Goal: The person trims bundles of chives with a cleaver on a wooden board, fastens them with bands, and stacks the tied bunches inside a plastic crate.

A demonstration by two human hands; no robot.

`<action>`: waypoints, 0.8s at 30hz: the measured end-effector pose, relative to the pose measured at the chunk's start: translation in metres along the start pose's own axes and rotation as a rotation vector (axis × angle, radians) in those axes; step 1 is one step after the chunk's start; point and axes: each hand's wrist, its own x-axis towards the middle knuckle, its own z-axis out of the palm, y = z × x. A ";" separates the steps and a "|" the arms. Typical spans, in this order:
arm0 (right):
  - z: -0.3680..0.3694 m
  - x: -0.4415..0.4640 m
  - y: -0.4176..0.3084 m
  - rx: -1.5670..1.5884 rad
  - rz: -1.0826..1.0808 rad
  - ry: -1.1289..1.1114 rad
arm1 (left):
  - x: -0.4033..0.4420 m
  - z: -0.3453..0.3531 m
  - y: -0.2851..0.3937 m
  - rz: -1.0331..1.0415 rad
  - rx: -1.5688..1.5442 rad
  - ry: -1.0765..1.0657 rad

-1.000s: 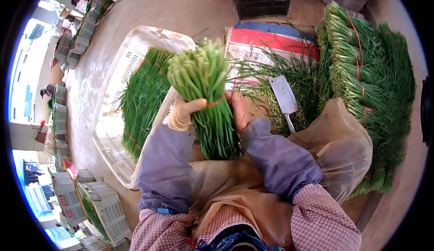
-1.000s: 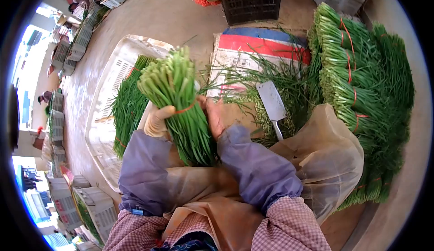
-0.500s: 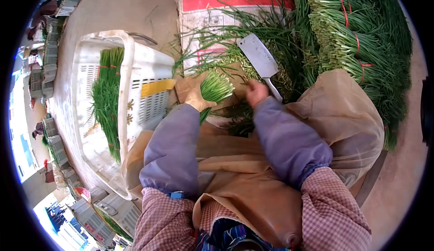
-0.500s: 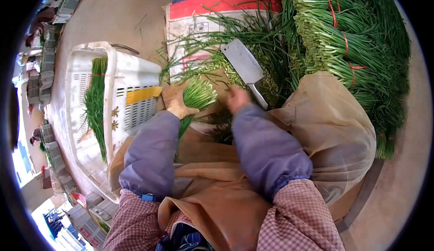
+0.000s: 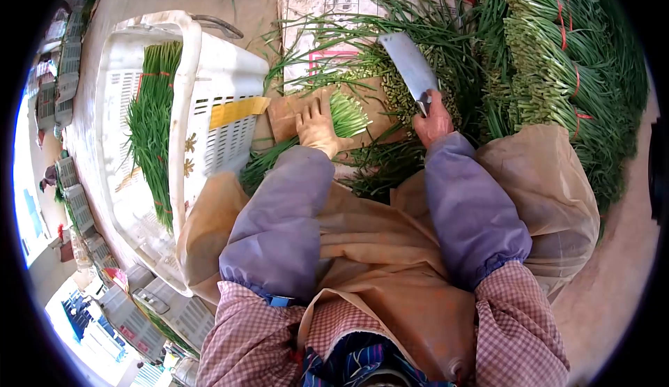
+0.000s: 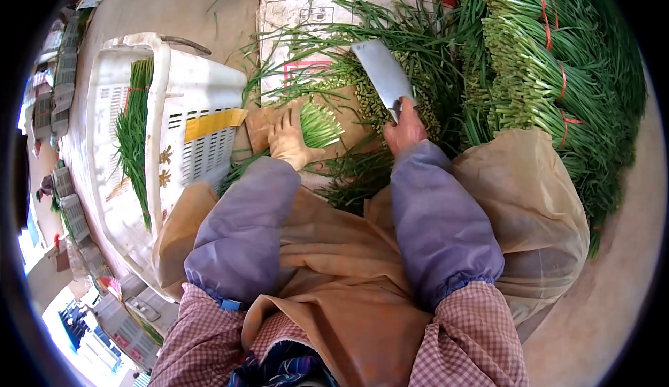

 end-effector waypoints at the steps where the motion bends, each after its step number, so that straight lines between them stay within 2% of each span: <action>1: -0.002 -0.004 -0.011 0.120 0.068 -0.002 | 0.001 0.004 0.001 0.014 0.042 0.015; 4: -0.002 -0.019 -0.024 0.338 0.124 -0.150 | 0.005 0.010 -0.002 0.020 -0.088 0.001; 5: 0.003 -0.028 -0.025 0.321 0.030 -0.049 | 0.008 0.011 -0.004 0.013 -0.081 -0.031; 8: 0.008 -0.052 -0.028 -0.019 -0.177 -0.075 | 0.017 0.008 -0.007 -0.001 -0.117 -0.106; 9: 0.009 -0.060 -0.029 -0.008 -0.223 -0.088 | 0.017 0.005 -0.007 0.004 -0.143 -0.091; 12: 0.019 -0.064 -0.022 0.010 -0.105 -0.282 | 0.014 0.000 -0.005 0.008 -0.204 -0.077; 13: 0.026 -0.060 -0.020 0.103 -0.066 -0.292 | 0.015 0.004 -0.007 0.016 -0.209 -0.050; 16: 0.018 -0.057 -0.033 -0.108 -0.153 -0.202 | 0.019 0.007 -0.011 0.051 -0.156 -0.058; 19: 0.024 -0.050 -0.029 -0.142 -0.136 -0.249 | 0.023 0.006 -0.011 0.040 -0.183 -0.095; 22: 0.026 -0.035 -0.011 0.034 -0.129 -0.339 | 0.026 0.010 -0.015 0.057 -0.212 -0.084; 24: 0.026 -0.038 -0.009 0.015 -0.108 -0.311 | 0.029 0.013 -0.017 0.064 -0.224 -0.060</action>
